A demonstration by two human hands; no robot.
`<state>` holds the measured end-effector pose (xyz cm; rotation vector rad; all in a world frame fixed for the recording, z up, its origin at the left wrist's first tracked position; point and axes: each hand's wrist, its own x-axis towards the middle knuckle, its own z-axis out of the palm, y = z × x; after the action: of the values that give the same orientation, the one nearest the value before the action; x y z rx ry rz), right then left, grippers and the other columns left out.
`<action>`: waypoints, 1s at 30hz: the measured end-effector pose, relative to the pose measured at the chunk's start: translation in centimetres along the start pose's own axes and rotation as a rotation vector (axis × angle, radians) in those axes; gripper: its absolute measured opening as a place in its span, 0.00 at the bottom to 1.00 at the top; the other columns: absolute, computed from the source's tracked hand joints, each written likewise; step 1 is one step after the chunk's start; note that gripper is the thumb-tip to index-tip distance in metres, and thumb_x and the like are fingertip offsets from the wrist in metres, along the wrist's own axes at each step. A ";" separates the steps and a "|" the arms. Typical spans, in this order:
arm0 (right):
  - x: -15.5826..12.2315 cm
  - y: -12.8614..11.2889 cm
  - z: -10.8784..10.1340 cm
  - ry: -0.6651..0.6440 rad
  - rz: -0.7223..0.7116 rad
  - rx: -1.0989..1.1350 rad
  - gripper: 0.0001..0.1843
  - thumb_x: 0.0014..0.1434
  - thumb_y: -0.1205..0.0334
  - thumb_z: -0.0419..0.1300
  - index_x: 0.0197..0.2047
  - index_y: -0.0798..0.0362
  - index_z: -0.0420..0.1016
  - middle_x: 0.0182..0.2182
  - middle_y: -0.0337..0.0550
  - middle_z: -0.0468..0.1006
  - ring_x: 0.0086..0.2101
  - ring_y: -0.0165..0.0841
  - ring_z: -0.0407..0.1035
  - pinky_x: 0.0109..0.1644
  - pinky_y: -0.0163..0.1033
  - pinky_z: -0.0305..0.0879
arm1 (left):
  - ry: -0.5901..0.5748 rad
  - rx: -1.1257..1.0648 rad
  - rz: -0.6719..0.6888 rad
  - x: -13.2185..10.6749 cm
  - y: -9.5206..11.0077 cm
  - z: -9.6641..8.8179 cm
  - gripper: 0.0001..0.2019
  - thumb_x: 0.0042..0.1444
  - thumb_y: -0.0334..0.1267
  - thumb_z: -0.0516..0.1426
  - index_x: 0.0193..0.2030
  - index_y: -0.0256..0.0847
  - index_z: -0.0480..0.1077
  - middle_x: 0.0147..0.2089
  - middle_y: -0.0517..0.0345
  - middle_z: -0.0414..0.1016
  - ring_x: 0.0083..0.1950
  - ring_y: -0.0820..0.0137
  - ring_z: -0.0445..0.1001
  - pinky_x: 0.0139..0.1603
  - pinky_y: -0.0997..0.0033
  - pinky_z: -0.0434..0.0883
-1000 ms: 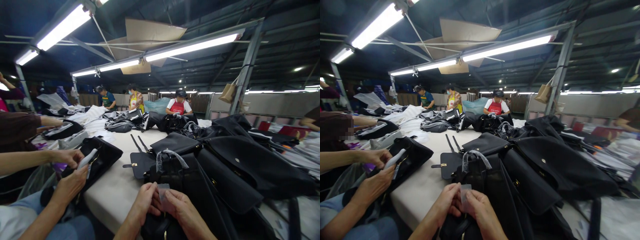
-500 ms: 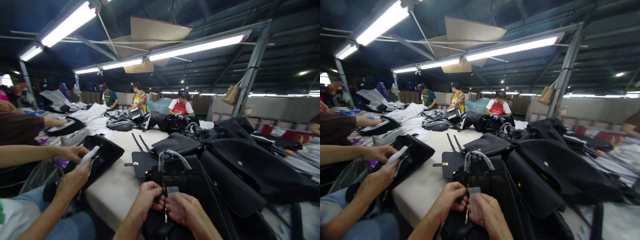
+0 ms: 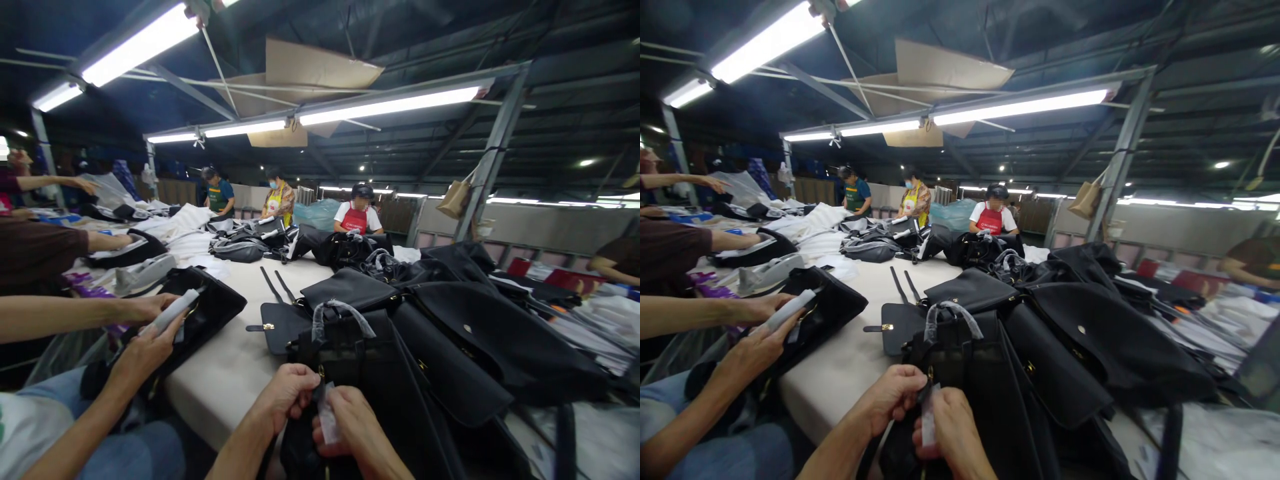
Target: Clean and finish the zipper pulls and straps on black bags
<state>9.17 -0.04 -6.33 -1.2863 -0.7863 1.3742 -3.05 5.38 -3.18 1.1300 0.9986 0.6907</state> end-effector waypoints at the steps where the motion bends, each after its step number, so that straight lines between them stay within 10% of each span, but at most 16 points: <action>1: 0.4 0.1 0.6 0.014 0.014 0.024 0.20 0.47 0.45 0.65 0.21 0.54 0.71 0.14 0.40 0.70 0.15 0.28 0.63 0.18 0.33 0.58 | 0.015 0.004 0.011 -0.2 0.0 0.1 0.17 0.33 0.49 0.66 0.20 0.40 0.65 0.13 0.70 0.58 0.15 0.81 0.51 0.17 0.77 0.41; 18: -1.8 -0.4 2.0 0.044 -0.012 0.170 0.31 0.45 0.37 0.68 0.43 0.54 0.79 0.34 0.48 0.82 0.30 0.34 0.77 0.32 0.36 0.72 | 0.126 0.070 0.184 -0.2 -0.6 0.4 0.11 0.35 0.40 0.63 0.16 0.40 0.65 0.13 0.67 0.62 0.19 0.76 0.58 0.22 0.74 0.54; 30: -0.5 -0.8 0.2 0.098 -0.055 -0.201 0.16 0.51 0.50 0.64 0.25 0.51 0.66 0.16 0.35 0.72 0.18 0.35 0.74 0.19 0.35 0.69 | 0.223 0.114 0.270 0.3 -1.2 0.5 0.08 0.35 0.29 0.61 0.18 0.39 0.64 0.17 0.67 0.65 0.22 0.75 0.61 0.25 0.75 0.58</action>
<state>9.11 -0.33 -5.44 -1.4659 -0.9027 1.2022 -2.48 5.03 -4.37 1.3225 1.0946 1.0040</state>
